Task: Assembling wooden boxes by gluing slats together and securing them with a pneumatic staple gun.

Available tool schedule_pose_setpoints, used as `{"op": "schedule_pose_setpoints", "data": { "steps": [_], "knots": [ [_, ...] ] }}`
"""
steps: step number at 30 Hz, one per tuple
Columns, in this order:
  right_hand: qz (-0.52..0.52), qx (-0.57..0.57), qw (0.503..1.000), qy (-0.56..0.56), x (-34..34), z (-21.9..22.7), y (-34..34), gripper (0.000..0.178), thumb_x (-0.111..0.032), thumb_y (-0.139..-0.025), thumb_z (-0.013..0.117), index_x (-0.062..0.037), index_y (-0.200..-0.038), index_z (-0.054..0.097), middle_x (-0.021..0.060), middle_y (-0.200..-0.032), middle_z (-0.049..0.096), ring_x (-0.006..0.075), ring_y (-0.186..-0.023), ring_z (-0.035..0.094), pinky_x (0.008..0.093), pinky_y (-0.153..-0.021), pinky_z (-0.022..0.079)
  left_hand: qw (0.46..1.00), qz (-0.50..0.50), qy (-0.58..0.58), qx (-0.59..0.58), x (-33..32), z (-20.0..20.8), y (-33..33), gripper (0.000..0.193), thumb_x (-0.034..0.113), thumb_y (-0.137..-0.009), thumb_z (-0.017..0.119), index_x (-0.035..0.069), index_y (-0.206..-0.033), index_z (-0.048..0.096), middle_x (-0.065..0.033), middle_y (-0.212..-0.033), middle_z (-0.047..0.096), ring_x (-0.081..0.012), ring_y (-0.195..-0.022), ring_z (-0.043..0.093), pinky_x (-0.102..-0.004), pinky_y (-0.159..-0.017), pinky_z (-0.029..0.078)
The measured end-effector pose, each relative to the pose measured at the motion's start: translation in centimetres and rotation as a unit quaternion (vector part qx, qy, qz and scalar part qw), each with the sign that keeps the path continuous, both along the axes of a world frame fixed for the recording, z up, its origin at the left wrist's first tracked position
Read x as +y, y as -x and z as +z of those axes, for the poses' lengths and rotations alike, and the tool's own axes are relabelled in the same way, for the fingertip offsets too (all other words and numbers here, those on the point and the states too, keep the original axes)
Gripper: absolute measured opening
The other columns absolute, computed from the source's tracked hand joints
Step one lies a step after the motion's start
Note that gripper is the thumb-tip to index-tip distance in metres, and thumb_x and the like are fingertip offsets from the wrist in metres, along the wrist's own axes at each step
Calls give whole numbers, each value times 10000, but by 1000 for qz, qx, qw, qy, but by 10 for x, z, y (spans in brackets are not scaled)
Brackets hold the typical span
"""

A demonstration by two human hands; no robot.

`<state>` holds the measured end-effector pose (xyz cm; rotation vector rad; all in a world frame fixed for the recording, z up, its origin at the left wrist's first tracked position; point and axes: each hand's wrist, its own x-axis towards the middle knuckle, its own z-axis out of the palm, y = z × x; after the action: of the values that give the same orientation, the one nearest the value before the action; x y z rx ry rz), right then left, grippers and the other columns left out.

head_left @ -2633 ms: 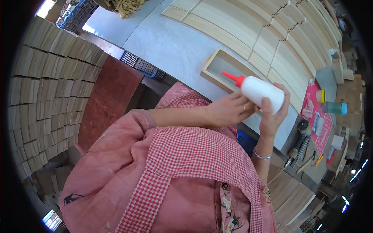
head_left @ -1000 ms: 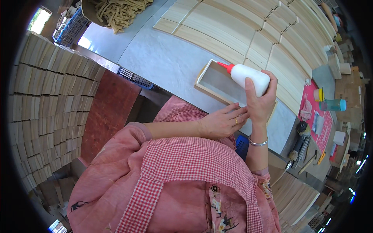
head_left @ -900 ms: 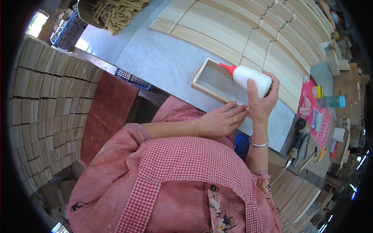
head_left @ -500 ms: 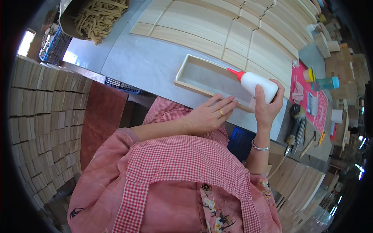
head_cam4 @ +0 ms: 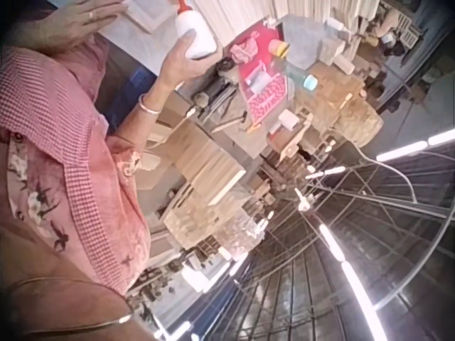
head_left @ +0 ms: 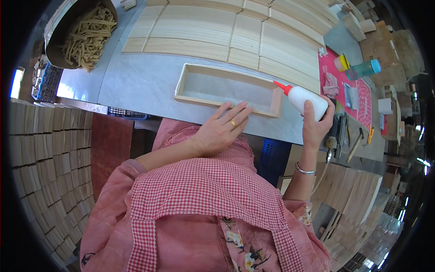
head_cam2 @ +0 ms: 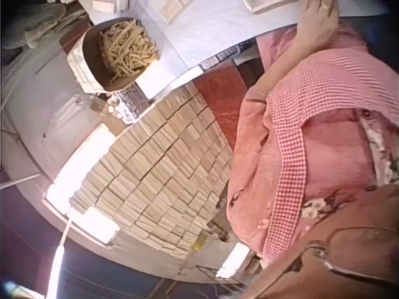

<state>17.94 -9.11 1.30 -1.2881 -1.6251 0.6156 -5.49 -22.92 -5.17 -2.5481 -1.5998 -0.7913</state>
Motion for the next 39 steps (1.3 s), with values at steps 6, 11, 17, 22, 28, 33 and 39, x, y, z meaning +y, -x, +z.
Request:
{"op": "schedule_pose_setpoints", "data": {
  "steps": [6, 11, 17, 22, 28, 33, 39],
  "knots": [
    [-16, -33, 998, -47, 5, -8, -23, 415, -163, -885, 748, -49, -1239, 565, 144, -1104, 632, 230, -889, 629, 314, -688, 565, 1000, 1, 7, 2, 0, 1, -1, 369, 125, -939, 575, -34, -1268, 623, -189, -1548, 452, -322, -1473, 386, -485, -1214, 281],
    [-20, -37, 998, -51, 3, -9, -30, 420, -169, -890, 745, -48, -1248, 562, 148, -1102, 635, 232, -879, 642, 305, -635, 582, 1000, 7, -3, 3, 0, 1, -2, 361, 116, -910, 624, -27, -1241, 637, -179, -1537, 466, -313, -1460, 409, -486, -1207, 290],
    [-21, -38, 999, -24, -12, -3, -38, 424, -167, -887, 741, -50, -1253, 562, 146, -1101, 638, 233, -872, 642, 298, -627, 575, 1000, 12, -8, 2, 0, 0, -5, 348, 121, -894, 651, -20, -1212, 647, -172, -1531, 475, -309, -1454, 418, -487, -1205, 292],
    [-14, -38, 999, -3, -35, 3, -48, 413, -148, -888, 725, -51, -1254, 560, 142, -1100, 635, 230, -853, 640, 289, -622, 567, 1000, 8, 4, 7, 0, 0, -4, 364, 136, -954, 555, -41, -1263, 630, -196, -1546, 454, -329, -1478, 376, -482, -1216, 276],
    [-17, -25, 998, 57, -62, 20, -48, 420, -149, -867, 742, -46, -1234, 566, 110, -1079, 626, 210, -884, 598, 315, -742, 529, 1000, 15, -16, 4, -1, -4, -3, 352, 124, -888, 651, -18, -1210, 643, -168, -1538, 466, -319, -1460, 409, -486, -1207, 291],
    [-18, 79, 989, 127, -69, 19, -22, 424, -145, -867, 731, -49, -1242, 557, 101, -1091, 613, 197, -863, 596, 272, -631, 523, 999, 5, -43, -16, -10, -5, 0, 357, 152, -882, 642, 3, -1206, 645, -170, -1494, 499, -318, -1410, 449, -474, -1178, 332],
    [134, 139, 971, 142, -84, 9, 71, 448, -167, -867, 726, -53, -1254, 529, 108, -1118, 586, 199, -865, 597, 267, -629, 531, 1000, -9, -29, 6, -11, -19, 1, 321, 186, -900, 599, 41, -1180, 656, -155, -1334, 577, -309, -1225, 530, -456, -1073, 413]
  ]
}}
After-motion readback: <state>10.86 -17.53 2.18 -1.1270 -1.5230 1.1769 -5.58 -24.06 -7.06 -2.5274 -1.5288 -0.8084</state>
